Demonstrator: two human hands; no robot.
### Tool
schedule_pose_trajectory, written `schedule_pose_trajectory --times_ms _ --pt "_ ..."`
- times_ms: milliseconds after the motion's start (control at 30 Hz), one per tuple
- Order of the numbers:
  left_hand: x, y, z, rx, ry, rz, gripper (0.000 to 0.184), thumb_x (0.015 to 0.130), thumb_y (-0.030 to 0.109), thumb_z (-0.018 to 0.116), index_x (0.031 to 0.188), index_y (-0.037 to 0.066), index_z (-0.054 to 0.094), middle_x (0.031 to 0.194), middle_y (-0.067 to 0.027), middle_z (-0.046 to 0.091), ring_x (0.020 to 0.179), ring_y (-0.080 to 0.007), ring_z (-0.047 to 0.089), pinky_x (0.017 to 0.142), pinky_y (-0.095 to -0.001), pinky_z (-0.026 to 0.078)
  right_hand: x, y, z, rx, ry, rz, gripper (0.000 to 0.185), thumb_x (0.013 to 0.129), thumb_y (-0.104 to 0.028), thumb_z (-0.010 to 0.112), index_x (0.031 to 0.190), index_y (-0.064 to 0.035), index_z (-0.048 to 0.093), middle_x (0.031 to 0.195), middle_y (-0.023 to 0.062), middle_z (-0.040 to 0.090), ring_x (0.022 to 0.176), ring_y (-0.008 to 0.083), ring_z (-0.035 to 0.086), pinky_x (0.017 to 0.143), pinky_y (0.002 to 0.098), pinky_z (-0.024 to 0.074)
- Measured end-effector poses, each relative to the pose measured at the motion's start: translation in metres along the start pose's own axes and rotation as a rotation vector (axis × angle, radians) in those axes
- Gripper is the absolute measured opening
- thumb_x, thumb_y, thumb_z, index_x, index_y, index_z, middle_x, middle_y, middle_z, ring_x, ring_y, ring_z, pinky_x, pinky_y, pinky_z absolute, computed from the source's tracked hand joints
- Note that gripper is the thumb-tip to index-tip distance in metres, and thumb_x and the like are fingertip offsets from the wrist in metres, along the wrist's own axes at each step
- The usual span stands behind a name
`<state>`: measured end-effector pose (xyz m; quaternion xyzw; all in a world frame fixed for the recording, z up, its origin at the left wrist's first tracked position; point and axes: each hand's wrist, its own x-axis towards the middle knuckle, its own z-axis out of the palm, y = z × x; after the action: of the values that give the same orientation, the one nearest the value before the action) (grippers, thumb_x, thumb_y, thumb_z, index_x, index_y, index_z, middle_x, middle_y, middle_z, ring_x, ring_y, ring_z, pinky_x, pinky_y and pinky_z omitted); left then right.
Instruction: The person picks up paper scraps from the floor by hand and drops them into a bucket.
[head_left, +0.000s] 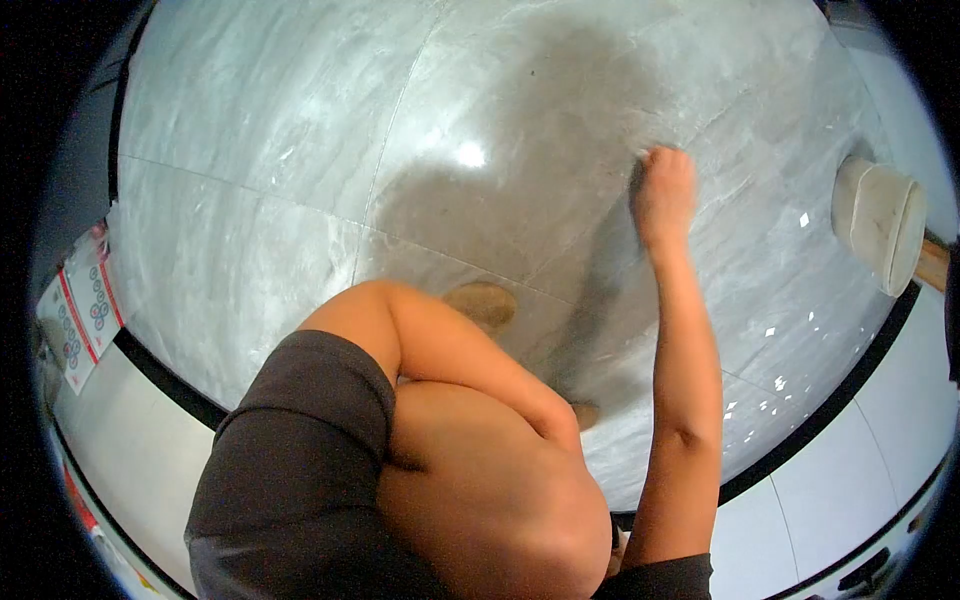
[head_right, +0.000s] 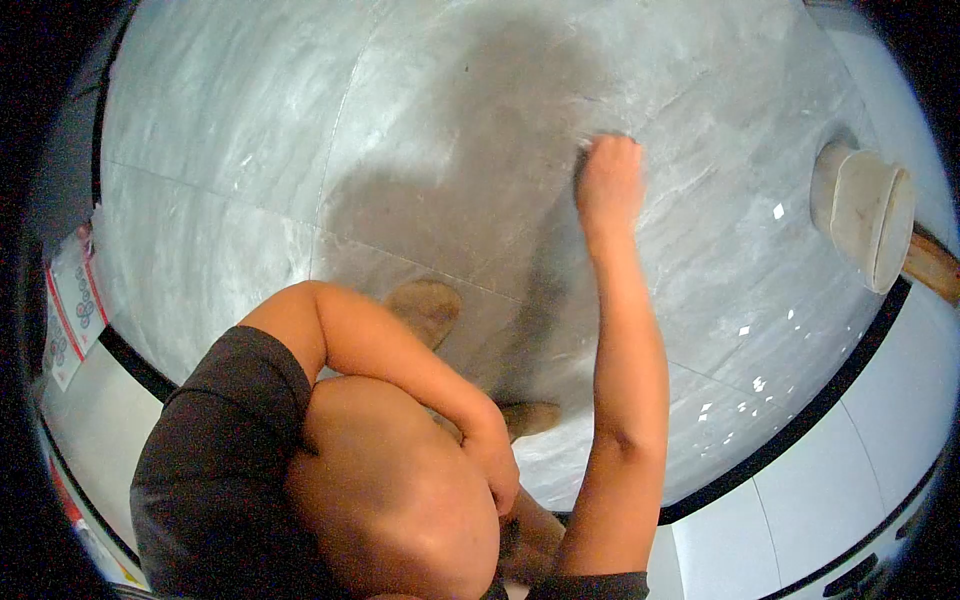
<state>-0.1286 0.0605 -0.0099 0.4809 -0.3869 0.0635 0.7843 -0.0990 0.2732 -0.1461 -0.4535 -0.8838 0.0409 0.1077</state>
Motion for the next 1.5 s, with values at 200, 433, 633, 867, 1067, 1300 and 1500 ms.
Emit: schedule_pose_trajectory --times_ms 200,433,633,867,1067,1300,1500 --pt "0.003 -0.007 0.006 -0.101 -0.082 0.176 0.029 0.077 0.016 0.057 0.094 -0.008 0.056 0.093 -0.0224 0.059 0.085 -0.0282 0.055 0.075 -0.0382 0.043 0.001 0.023 -0.034 0.365 0.040 0.456 0.014 0.086 -0.014 0.049 0.083 -0.0004 0.052 0.083 0.0146 0.055 0.078 0.0305 0.051 0.072 0.0373 0.0404" --pt "0.004 -0.029 0.023 -0.230 0.002 0.341 0.028 0.079 0.015 0.055 0.093 -0.008 0.056 0.092 -0.0223 0.060 0.083 -0.0271 0.055 0.075 -0.0382 0.042 0.010 0.003 -0.020 0.204 -0.048 0.223 0.009 0.080 -0.013 0.058 0.080 -0.0039 0.058 0.079 0.0102 0.057 0.077 0.0272 0.052 0.070 0.0359 0.0419" --pt "-0.017 0.002 0.009 -0.164 0.062 0.195 0.030 0.081 0.017 0.054 0.096 -0.008 0.055 0.093 -0.0223 0.059 0.083 -0.0270 0.054 0.076 -0.0376 0.041 0.011 -0.005 -0.021 0.055 0.007 0.080 0.007 0.074 -0.013 0.063 0.077 -0.0073 0.059 0.075 0.0087 0.057 0.074 0.0262 0.052 0.065 0.0350 0.0431" --pt "-0.013 0.012 -0.001 0.012 0.019 0.260 0.030 0.081 0.018 0.053 0.098 -0.007 0.055 0.097 -0.0218 0.059 0.088 -0.0291 0.054 0.078 -0.0385 0.041 0.011 0.003 -0.017 -0.136 -0.067 0.042 0.010 0.078 -0.014 0.057 0.080 -0.0045 0.055 0.075 0.0122 0.055 0.070 0.0289 0.051 0.063 0.0371 0.0426" --pt "-0.017 0.018 -0.004 -0.071 -0.030 0.209 0.031 0.080 0.017 0.055 0.098 -0.008 0.055 0.098 -0.0217 0.059 0.088 -0.0292 0.054 0.078 -0.0385 0.041 0.009 0.031 -0.027 0.358 -0.034 0.472 0.018 0.087 -0.017 0.048 0.082 0.0006 0.051 0.075 0.0150 0.054 0.070 0.0300 0.051 0.064 0.0372 0.0410" --pt "-0.016 0.017 -0.004 -0.027 0.048 0.223 0.030 0.079 0.017 0.056 0.098 -0.007 0.055 0.097 -0.0211 0.059 0.088 -0.0282 0.055 0.078 -0.0382 0.042 0.067 -0.055 -0.005 0.350 -0.016 0.063 0.012 0.083 -0.016 0.055 0.084 -0.0040 0.055 0.077 0.0123 0.056 0.073 0.0285 0.053 0.066 0.0371 0.0424" --pt "-0.024 0.024 -0.002 0.020 0.105 0.202 0.030 0.079 0.017 0.056 0.098 -0.007 0.055 0.097 -0.0207 0.059 0.088 -0.0276 0.055 0.077 -0.0380 0.042 0.101 -0.095 0.022 0.320 0.027 -0.078 0.009 0.075 -0.019 0.062 0.075 -0.0101 0.060 0.075 0.0066 0.058 0.074 0.0254 0.054 0.066 0.0360 0.0430"
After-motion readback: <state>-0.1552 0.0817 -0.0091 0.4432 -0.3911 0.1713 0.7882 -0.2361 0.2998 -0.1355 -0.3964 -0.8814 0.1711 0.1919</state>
